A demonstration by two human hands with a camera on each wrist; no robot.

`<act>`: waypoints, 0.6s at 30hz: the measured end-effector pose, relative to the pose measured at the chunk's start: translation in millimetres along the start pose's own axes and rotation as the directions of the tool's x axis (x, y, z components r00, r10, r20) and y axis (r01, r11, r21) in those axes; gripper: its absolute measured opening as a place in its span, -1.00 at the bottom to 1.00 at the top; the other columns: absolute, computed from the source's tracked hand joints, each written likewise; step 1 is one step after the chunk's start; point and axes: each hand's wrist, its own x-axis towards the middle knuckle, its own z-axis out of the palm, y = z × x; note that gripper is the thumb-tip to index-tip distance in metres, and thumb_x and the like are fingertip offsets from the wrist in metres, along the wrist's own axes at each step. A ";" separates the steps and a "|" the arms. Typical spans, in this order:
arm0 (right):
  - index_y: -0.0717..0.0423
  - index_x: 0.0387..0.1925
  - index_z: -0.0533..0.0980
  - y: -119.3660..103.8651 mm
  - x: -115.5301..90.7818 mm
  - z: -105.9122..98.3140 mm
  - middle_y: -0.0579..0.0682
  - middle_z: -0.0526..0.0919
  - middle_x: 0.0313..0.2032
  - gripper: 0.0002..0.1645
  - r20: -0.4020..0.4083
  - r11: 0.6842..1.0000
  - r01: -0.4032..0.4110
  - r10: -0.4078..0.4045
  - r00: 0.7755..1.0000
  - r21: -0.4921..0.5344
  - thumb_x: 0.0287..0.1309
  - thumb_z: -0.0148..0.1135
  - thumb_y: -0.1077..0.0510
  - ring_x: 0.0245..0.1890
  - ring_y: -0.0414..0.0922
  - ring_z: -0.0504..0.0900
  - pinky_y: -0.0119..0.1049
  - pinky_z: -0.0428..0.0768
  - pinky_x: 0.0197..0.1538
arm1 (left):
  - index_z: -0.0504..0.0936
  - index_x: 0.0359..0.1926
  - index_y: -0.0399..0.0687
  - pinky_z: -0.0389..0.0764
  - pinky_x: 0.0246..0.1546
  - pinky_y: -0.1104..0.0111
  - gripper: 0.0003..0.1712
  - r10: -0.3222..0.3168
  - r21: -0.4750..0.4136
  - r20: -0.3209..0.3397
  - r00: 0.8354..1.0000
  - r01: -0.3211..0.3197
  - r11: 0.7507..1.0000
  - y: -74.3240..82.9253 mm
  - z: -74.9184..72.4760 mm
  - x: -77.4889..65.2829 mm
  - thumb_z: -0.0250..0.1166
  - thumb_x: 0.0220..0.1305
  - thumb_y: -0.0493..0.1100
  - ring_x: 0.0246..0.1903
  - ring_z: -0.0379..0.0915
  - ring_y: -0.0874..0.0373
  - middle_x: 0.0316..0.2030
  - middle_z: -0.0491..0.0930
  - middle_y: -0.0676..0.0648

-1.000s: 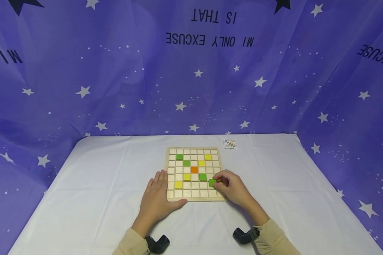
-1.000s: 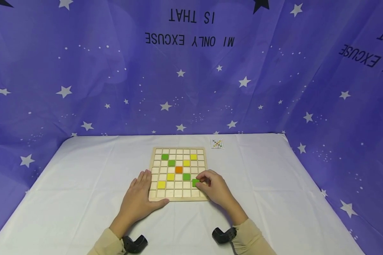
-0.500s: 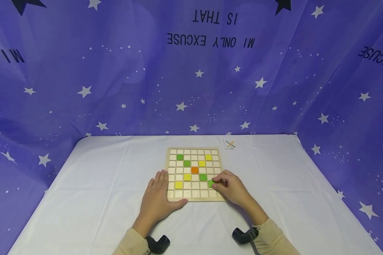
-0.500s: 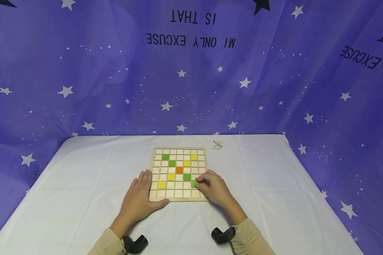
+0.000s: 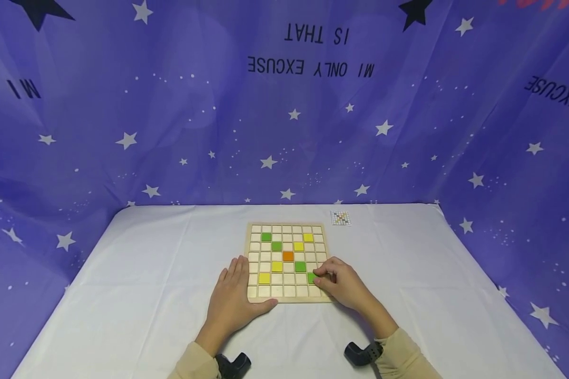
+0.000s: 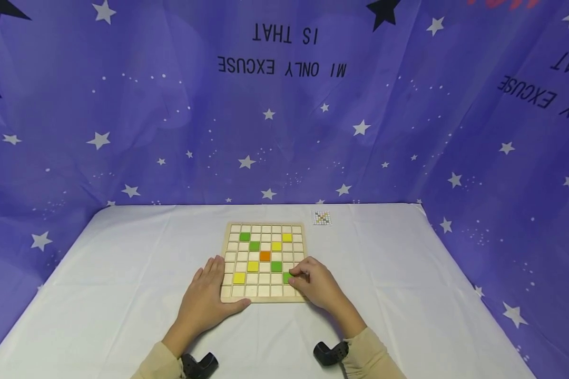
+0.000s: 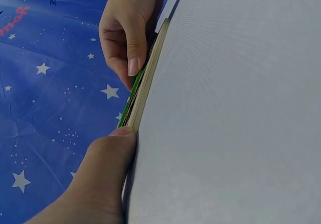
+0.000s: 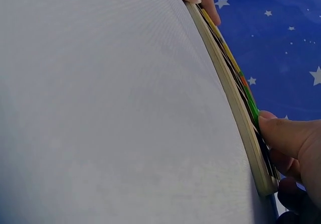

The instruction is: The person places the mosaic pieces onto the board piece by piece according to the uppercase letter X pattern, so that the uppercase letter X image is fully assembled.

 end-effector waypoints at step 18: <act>-0.02 0.16 0.59 -13.1 -4.8 -4.1 -0.31 0.54 -0.33 -0.54 -0.019 0.995 0.009 -0.011 1.000 -0.098 0.24 0.35 0.02 -0.30 -0.24 0.44 -0.42 0.47 -0.25 | 0.01 0.53 -0.29 0.03 0.53 -0.02 0.50 0.001 -0.013 -0.005 1.000 -0.001 1.000 -3.6 0.8 0.6 0.23 -0.13 0.68 0.55 -0.08 -0.14 0.54 0.03 -0.23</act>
